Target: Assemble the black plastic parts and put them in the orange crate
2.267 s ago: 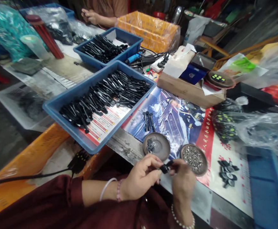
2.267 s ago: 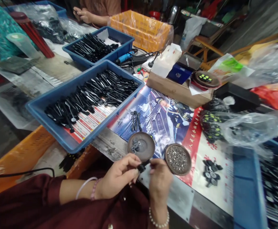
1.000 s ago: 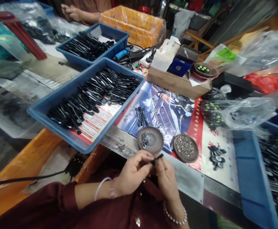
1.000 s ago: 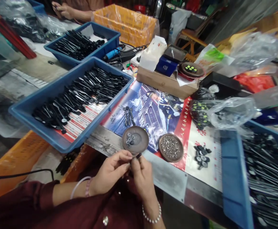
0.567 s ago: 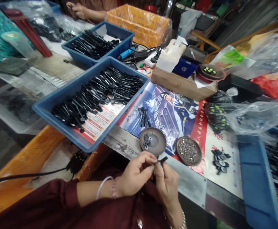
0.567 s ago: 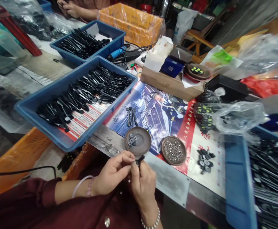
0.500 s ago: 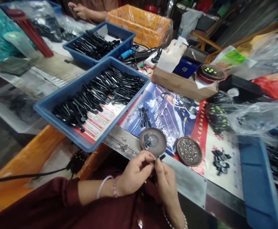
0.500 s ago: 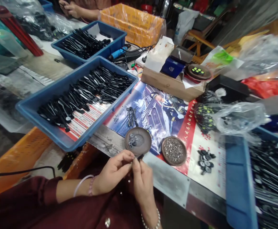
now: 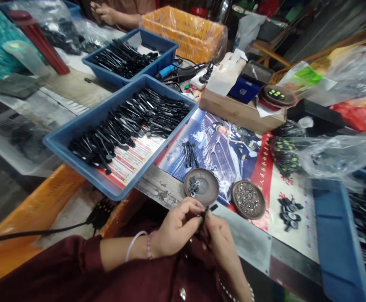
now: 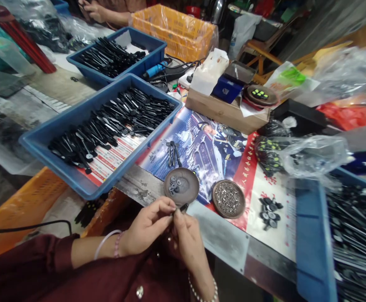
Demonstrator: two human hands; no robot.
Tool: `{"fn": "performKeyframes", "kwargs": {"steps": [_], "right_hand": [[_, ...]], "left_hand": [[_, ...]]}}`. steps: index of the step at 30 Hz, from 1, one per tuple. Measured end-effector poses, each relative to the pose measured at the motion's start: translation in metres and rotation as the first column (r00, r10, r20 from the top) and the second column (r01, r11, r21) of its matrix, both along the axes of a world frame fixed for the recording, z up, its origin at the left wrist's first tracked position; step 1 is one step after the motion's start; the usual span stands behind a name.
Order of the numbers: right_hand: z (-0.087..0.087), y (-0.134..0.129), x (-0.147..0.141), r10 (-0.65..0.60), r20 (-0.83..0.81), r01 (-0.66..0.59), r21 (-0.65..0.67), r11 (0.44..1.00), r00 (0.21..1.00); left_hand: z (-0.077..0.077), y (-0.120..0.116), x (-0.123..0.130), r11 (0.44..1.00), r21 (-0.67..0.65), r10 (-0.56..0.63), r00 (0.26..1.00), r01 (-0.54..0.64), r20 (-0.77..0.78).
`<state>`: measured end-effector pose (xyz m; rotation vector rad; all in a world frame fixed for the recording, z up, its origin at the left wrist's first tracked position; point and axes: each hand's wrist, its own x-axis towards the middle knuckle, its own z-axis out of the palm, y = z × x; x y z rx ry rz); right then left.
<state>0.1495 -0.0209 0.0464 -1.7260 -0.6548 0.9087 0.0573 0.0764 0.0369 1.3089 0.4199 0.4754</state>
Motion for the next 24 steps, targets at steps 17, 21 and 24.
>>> {"fn": "performKeyframes", "kwargs": {"steps": [17,21,24], "right_hand": [[-0.014,-0.004,-0.001,0.23,0.123,-0.224,-0.061,0.973,0.965],[-0.02,0.004,-0.009,0.209,0.178,-0.201,-0.066,0.977,0.961],[-0.021,0.009,-0.012,0.191,0.207,-0.18,-0.071,0.981,0.96]], "left_hand": [[0.001,0.01,0.011,0.729,-0.654,0.152,0.98,-0.2,-0.13],[0.002,0.012,0.013,0.739,-0.623,0.225,0.965,-0.257,-0.132],[0.0,0.012,0.012,0.754,-0.597,0.261,0.959,-0.274,-0.109]]}}
